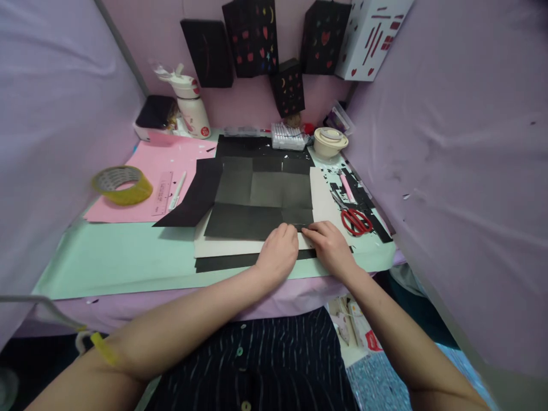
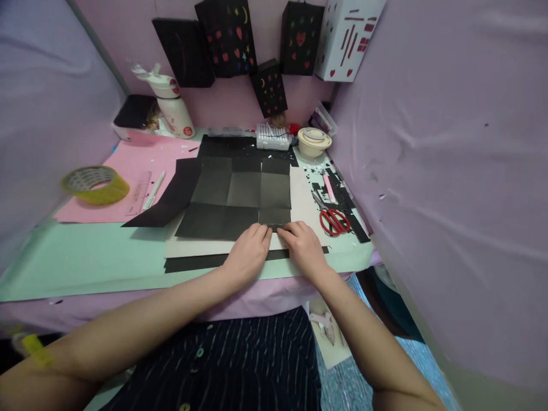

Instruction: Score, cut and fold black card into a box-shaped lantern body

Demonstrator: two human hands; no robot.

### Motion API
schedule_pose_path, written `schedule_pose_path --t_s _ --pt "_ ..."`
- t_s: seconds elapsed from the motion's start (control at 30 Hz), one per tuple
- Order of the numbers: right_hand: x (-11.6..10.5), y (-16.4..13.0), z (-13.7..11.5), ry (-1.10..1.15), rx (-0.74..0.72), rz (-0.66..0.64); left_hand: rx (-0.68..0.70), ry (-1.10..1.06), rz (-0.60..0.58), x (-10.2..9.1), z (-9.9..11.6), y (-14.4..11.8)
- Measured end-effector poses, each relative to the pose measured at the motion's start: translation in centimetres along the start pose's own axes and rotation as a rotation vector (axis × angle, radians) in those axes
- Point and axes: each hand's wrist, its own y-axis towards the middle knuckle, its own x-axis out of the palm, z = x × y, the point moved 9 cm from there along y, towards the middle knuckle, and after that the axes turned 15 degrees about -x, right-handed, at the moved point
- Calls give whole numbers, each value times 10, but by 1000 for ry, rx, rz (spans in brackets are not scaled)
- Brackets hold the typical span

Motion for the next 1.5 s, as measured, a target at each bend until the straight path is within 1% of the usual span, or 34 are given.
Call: schedule_pose_path --t_s 0.07,0.17,0.33,0.57,0.73,0.97,1.17,1.3,1.4,1.5 --pt "1 -4 -6 -66 -6 -30 -21 18 12 0 2 -6" --pt "1 -7 -12 -142 9 -82 -48 -17 43 -3 3 -13" --pt "1 -7 -20 -193 55 -119 -82 -78 64 -5 1 -19" --pt "3 -8 -29 -260 83 -110 -101 -129 72 -3 -3 -20" --pt "4 -8 -32 -314 85 -106 -79 -152 88 -1 -3 -20" --pt "3 -8 -33 -316 87 -108 -45 -167 78 -4 -8 -17" --pt "5 -7 -40 -336 167 -104 -27 -155 71 -4 -9 -18" --pt "6 -3 -44 -376 207 -99 -18 -105 67 -5 -6 -15" --pt "6 -1 -45 -396 193 -97 6 -56 67 -5 -4 -15" --pt "7 -4 -47 -400 135 -62 2 -56 95 -3 -4 -20"
